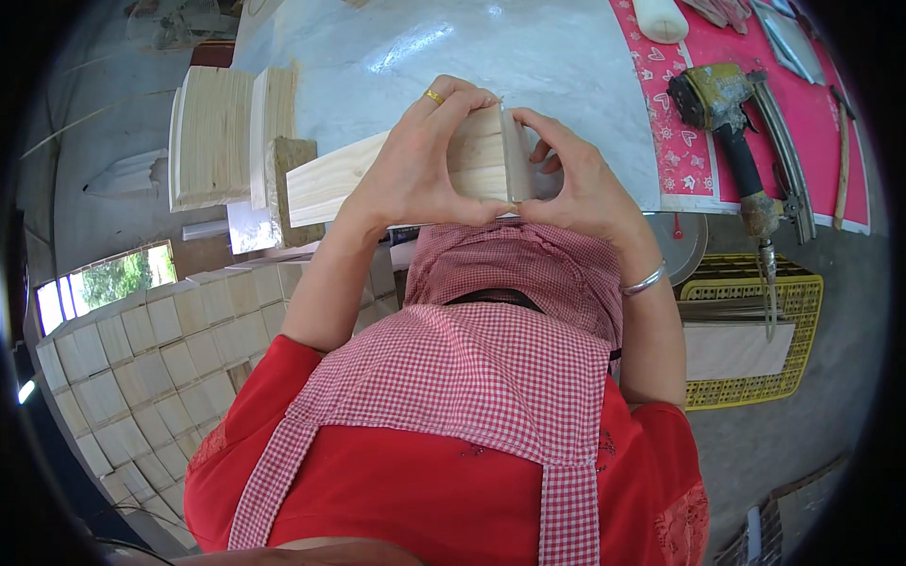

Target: Assembling small wooden boxes using wood glue and a pneumatic nail gun.

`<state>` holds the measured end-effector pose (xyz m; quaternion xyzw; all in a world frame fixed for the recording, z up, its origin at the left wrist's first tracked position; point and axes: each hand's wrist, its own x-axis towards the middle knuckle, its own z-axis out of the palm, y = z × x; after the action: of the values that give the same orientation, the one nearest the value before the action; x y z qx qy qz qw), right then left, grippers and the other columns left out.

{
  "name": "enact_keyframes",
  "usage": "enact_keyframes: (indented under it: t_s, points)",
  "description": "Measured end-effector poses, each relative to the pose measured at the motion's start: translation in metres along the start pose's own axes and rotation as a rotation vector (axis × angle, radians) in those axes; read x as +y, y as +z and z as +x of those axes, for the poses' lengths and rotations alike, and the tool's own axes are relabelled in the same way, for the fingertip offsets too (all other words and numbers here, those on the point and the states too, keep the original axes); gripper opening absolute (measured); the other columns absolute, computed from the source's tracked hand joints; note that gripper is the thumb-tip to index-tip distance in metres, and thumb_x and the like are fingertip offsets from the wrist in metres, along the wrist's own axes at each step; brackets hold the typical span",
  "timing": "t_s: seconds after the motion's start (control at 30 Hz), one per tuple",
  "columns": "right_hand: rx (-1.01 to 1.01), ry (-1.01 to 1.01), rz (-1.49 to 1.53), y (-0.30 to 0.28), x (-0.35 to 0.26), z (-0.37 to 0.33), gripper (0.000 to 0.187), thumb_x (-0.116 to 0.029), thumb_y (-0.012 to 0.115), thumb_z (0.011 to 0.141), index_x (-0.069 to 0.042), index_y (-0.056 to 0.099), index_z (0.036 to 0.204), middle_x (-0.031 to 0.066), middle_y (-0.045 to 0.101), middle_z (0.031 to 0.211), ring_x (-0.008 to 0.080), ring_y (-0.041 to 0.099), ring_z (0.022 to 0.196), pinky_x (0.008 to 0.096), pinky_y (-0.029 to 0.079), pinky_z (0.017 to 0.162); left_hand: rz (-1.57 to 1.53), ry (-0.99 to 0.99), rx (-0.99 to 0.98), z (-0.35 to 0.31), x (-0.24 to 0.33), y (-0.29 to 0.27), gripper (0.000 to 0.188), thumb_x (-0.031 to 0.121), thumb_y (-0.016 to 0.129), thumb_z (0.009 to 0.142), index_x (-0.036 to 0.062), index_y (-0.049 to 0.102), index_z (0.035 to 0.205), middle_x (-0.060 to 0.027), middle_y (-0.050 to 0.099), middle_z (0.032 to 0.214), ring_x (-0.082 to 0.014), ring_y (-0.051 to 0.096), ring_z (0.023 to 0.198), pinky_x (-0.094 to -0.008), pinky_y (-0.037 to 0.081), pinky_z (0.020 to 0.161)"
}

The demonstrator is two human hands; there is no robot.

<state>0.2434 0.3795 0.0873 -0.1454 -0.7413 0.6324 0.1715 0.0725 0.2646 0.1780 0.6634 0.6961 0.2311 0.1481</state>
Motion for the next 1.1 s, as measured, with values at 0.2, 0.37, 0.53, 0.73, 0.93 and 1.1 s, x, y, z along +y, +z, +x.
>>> enact_keyframes:
  t_s: [0.2, 0.37, 0.53, 0.73, 0.93, 1.1]
  points:
    - [-0.005, 0.006, 0.004, 0.001, 0.001, 0.0, 0.093, -0.014, 0.079, 0.056, -0.005, 0.045, 0.143, 0.009, 0.059, 0.103, 0.0195, 0.057, 0.091, 0.0312, 0.048, 0.085, -0.002, -0.005, -0.014, 0.0, 0.001, -0.001, 0.087, 0.032, 0.087, 0.051, 0.0004, 0.053, 0.124, -0.0167, 0.054, 0.117, -0.0359, 0.057, 0.106, -0.0422, 0.048, 0.091]
    - [0.0, -0.01, -0.009, 0.0, 0.001, 0.001, 0.093, -0.014, 0.079, 0.057, -0.005, 0.046, 0.143, 0.0084, 0.059, 0.103, 0.0191, 0.056, 0.09, 0.0311, 0.048, 0.084, 0.003, -0.001, -0.024, 0.0, 0.0, -0.001, 0.087, 0.032, 0.087, 0.051, -0.0001, 0.053, 0.125, -0.0167, 0.054, 0.117, -0.0361, 0.057, 0.106, -0.0425, 0.048, 0.091]
    - [-0.004, -0.02, -0.018, 0.0, 0.002, 0.002, 0.092, -0.014, 0.079, 0.057, -0.005, 0.046, 0.142, 0.0075, 0.059, 0.1, 0.0187, 0.056, 0.087, 0.0308, 0.048, 0.083, -0.011, -0.013, -0.039, 0.001, -0.001, -0.001, 0.088, 0.032, 0.087, 0.05, -0.0006, 0.053, 0.124, -0.0167, 0.054, 0.117, -0.0363, 0.057, 0.106, -0.0426, 0.048, 0.091]
    - [-0.049, 0.02, -0.025, -0.001, -0.001, 0.001, 0.091, -0.014, 0.078, 0.059, -0.007, 0.044, 0.143, 0.0109, 0.058, 0.123, 0.0244, 0.057, 0.098, 0.0338, 0.05, 0.086, 0.02, -0.034, -0.05, 0.002, 0.0, -0.001, 0.088, 0.033, 0.087, 0.049, -0.0018, 0.052, 0.123, -0.0173, 0.053, 0.117, -0.0367, 0.057, 0.105, -0.0435, 0.048, 0.091]
    - [0.105, -0.183, -0.122, 0.015, -0.021, -0.007, 0.096, -0.012, 0.076, 0.065, -0.009, 0.033, 0.152, 0.0157, 0.038, 0.152, 0.0331, 0.042, 0.134, 0.0391, 0.04, 0.107, 0.028, 0.003, -0.025, 0.003, -0.001, 0.001, 0.088, 0.033, 0.087, 0.049, -0.0022, 0.052, 0.122, -0.0171, 0.053, 0.116, -0.0366, 0.057, 0.104, -0.0439, 0.047, 0.09]
    - [0.12, -0.197, -0.151, 0.024, -0.033, -0.028, 0.093, -0.011, 0.077, 0.069, -0.004, 0.033, 0.151, 0.0177, 0.036, 0.153, 0.0356, 0.04, 0.137, 0.0402, 0.038, 0.11, 0.015, -0.024, -0.036, 0.003, -0.002, 0.003, 0.086, 0.034, 0.086, 0.05, -0.0023, 0.053, 0.121, -0.0165, 0.054, 0.114, -0.0355, 0.057, 0.103, -0.0427, 0.047, 0.088]
